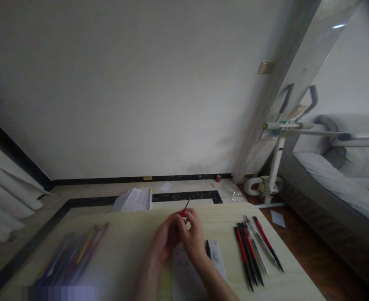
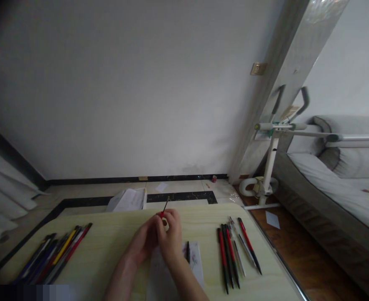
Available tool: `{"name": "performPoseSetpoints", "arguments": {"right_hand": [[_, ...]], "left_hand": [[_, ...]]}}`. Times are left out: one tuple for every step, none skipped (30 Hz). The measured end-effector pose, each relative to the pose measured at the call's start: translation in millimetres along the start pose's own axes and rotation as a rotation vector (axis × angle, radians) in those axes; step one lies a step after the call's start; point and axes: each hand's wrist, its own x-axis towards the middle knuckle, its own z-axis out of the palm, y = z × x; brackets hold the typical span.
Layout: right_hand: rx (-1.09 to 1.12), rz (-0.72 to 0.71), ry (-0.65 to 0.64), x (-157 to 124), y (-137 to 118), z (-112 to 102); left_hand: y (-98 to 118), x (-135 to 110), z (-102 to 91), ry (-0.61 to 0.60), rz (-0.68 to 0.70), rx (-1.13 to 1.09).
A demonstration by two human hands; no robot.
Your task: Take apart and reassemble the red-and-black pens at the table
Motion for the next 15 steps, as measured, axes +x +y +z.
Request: {"name": "performPoseSetpoints", "arguments": {"right_hand": [[-0.006, -0.014, 0.006, -1.7, -1.4, 1.4], [-0.009, -0.029, 0.010, -3.1, -2.6, 2.5], [-0.010, -0.043, 0.014, -4.1, -3.3, 3.3], [-0.009, -0.054, 0.020, -4.8, -3.5, 3.8], [-0.010, -0.061, 0.027, -5.2, -3.3, 4.1], [-0.011, -0.060, 0.038, -5.4, -2.7, 4.1], [-0.014, -0.056, 0.051, -5.5, -2.0, 4.0], [-0.016, -0.052, 0.062, -5.5, -1.3, 3.6], [-0.015, -0.050, 0.071, -5.4, -0.7, 3.2], [-0.012, -0.050, 0.078, -5.3, -0.5, 2.7], [-0.008, -0.052, 0.082, -5.2, -0.5, 2.2], [-0.002, -0.056, 0.086, -5.0, -0.7, 1.7], [0.003, -0.060, 0.087, -4.6, -1.0, 1.2], [0.004, -0.061, 0.090, -4.1, -1.4, 0.8], [0.002, -0.063, 0.092, -3.3, -1.7, 0.4]], "left_hand": [[0.5, 0.0, -0.5, -0.003, -0.002, -0.012], [0.8, 0.0, -1.1, -0.011, -0.007, -0.020], [0.8, 0.1, -1.6, -0.021, -0.018, -0.026], [0.6, 0.1, -1.9, -0.031, -0.033, -0.030], [0.2, 0.0, -1.9, -0.036, -0.051, -0.029], [-0.1, -0.2, -1.6, -0.038, -0.071, -0.023], [-0.4, -0.5, -1.0, -0.035, -0.089, -0.013], [-0.5, -0.8, -0.3, -0.027, -0.108, 0.001], [-0.6, -1.2, 0.5, -0.019, -0.129, 0.017], [-0.5, -1.5, 1.3, -0.015, -0.150, 0.032], [-0.4, -1.8, 2.1, -0.013, -0.167, 0.043], [-0.2, -2.0, 2.7, -0.014, -0.172, 0.049], [-0.2, -2.1, 3.2, -0.018, -0.168, 0.050], [-0.2, -2.2, 3.4, -0.026, -0.154, 0.046], [-0.4, -2.3, 3.5, -0.036, -0.135, 0.039]]}}
